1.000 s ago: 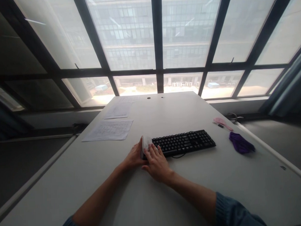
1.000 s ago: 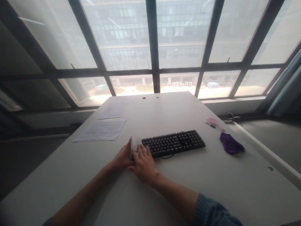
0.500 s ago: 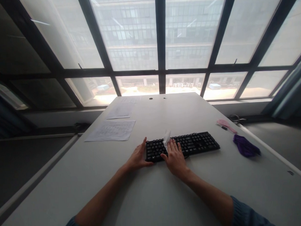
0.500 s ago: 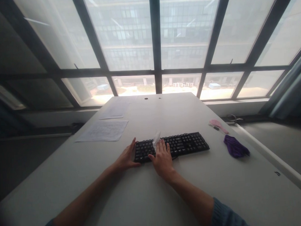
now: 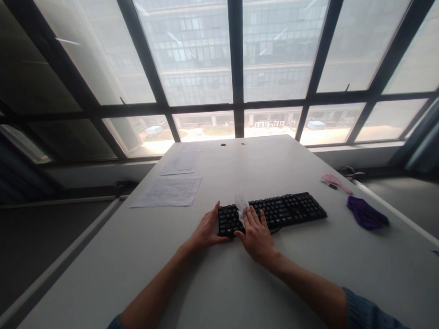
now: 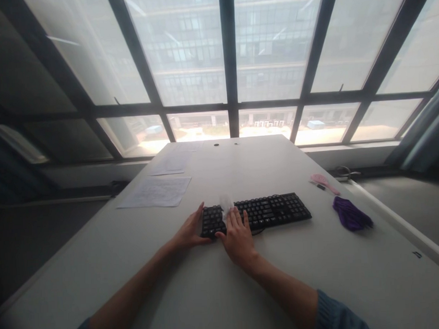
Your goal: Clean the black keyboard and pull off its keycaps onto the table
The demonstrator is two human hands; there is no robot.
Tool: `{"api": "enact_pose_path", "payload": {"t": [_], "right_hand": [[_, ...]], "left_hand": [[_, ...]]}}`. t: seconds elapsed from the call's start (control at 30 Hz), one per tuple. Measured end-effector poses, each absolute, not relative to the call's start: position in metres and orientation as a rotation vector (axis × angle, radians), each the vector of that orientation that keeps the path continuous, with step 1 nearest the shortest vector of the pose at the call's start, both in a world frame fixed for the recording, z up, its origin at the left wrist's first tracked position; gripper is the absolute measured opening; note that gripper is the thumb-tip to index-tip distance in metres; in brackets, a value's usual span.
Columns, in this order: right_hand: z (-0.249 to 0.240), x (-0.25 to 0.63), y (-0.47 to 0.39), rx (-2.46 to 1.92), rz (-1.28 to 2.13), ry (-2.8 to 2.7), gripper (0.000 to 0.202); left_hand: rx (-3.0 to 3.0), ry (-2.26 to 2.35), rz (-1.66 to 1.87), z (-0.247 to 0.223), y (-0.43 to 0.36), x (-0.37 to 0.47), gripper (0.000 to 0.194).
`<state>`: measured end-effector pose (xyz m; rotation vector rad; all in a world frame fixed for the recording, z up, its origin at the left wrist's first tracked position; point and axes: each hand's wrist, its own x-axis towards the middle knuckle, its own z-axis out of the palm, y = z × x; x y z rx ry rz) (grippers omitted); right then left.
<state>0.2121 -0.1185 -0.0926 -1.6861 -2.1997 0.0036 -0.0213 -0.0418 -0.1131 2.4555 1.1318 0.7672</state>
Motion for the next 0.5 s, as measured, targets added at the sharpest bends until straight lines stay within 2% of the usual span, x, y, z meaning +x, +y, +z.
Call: {"api": "enact_pose_path", "payload": {"t": [0.17, 0.5], "right_hand": [[-0.097, 0.206, -0.117, -1.646, 0.061, -2.224, 0.075], [-0.082, 0.198, -0.119, -1.435, 0.131, -2.294, 0.063]], "left_hand": [[2.469, 1.116, 0.751, -0.11, -0.043, -0.021, 0.134], [2.472, 1.152, 0.713, -0.108, -0.044, -0.02, 0.135]]}}
